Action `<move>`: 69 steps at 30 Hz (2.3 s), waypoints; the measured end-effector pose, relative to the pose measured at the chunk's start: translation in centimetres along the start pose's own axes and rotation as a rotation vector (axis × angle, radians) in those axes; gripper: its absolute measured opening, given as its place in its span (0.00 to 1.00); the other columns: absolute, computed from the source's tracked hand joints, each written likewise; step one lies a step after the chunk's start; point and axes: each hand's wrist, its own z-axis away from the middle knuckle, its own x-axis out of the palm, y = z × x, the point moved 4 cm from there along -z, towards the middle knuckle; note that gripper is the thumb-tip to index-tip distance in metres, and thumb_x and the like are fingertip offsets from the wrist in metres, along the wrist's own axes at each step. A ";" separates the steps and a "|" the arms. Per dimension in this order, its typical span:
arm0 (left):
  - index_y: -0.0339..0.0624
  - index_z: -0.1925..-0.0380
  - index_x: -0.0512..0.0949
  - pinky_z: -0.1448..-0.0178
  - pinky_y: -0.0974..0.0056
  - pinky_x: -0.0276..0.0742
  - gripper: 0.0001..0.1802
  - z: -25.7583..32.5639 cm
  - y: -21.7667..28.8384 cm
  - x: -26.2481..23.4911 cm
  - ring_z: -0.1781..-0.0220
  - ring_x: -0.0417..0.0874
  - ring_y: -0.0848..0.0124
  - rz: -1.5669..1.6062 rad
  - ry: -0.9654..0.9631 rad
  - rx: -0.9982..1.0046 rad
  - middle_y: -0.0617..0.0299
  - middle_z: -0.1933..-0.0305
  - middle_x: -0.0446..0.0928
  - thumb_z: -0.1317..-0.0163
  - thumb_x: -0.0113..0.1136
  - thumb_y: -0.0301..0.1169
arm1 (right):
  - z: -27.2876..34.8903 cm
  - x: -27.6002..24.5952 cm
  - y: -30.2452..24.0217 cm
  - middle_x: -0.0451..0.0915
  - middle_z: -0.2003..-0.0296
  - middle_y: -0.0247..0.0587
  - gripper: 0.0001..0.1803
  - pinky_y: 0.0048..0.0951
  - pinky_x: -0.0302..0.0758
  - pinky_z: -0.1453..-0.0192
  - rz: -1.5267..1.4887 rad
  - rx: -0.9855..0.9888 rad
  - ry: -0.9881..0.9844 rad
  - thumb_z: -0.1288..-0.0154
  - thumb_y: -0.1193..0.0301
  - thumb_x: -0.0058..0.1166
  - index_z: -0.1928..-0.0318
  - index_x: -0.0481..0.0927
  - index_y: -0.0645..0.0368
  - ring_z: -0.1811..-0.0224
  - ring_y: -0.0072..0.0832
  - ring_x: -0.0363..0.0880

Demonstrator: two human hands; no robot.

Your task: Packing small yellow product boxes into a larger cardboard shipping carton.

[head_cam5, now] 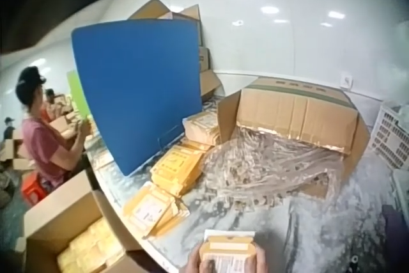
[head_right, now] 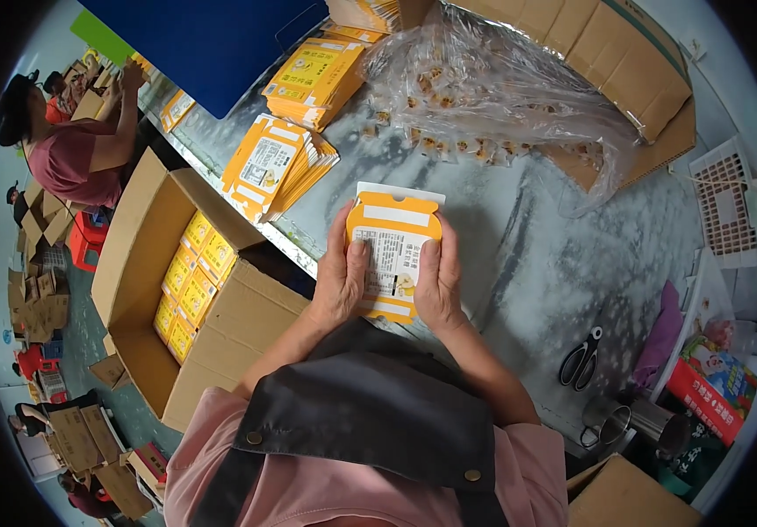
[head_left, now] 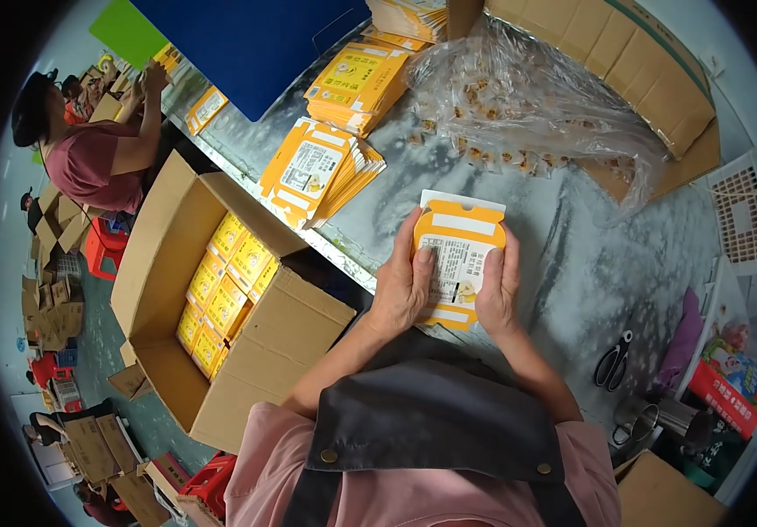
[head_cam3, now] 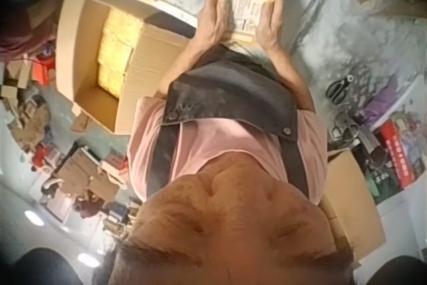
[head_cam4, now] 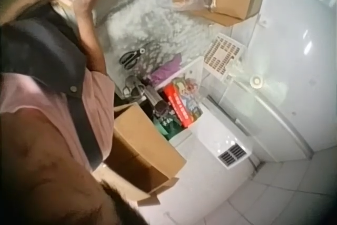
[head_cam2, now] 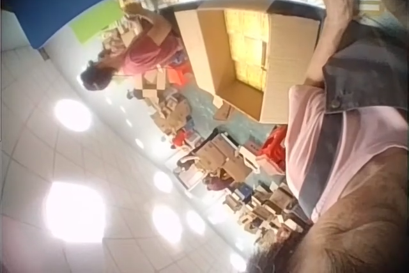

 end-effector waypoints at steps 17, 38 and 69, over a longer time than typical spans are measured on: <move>0.37 0.55 0.67 0.65 0.70 0.69 0.11 0.2 2.0 -1.4 0.71 0.68 0.77 0.229 0.225 -0.044 0.62 0.70 0.72 0.23 0.41 0.34 | -1.6 0.3 -5.0 0.72 0.41 0.58 0.18 0.33 0.70 0.38 0.231 -0.457 0.020 0.24 0.72 0.37 0.41 0.69 0.68 0.40 0.36 0.73; 0.36 0.66 0.77 0.67 0.65 0.71 0.09 0.5 1.8 -2.0 0.72 0.74 0.69 0.122 0.112 0.225 0.59 0.74 0.73 0.33 0.60 0.32 | -1.7 -0.1 -5.7 0.70 0.43 0.63 0.05 0.25 0.76 0.66 0.427 -0.525 -0.117 0.36 0.78 0.54 0.65 0.80 0.70 0.72 0.25 0.77; 0.48 0.27 0.55 0.26 0.32 0.40 0.58 1.6 -0.2 2.8 0.25 0.48 0.36 -0.588 -0.690 0.284 0.38 0.26 0.51 0.55 0.70 0.61 | -17.0 -10.2 7.1 0.66 0.38 0.55 0.30 0.51 0.55 0.30 1.325 -0.253 -0.165 0.34 0.55 0.53 0.37 0.69 0.58 0.32 0.50 0.58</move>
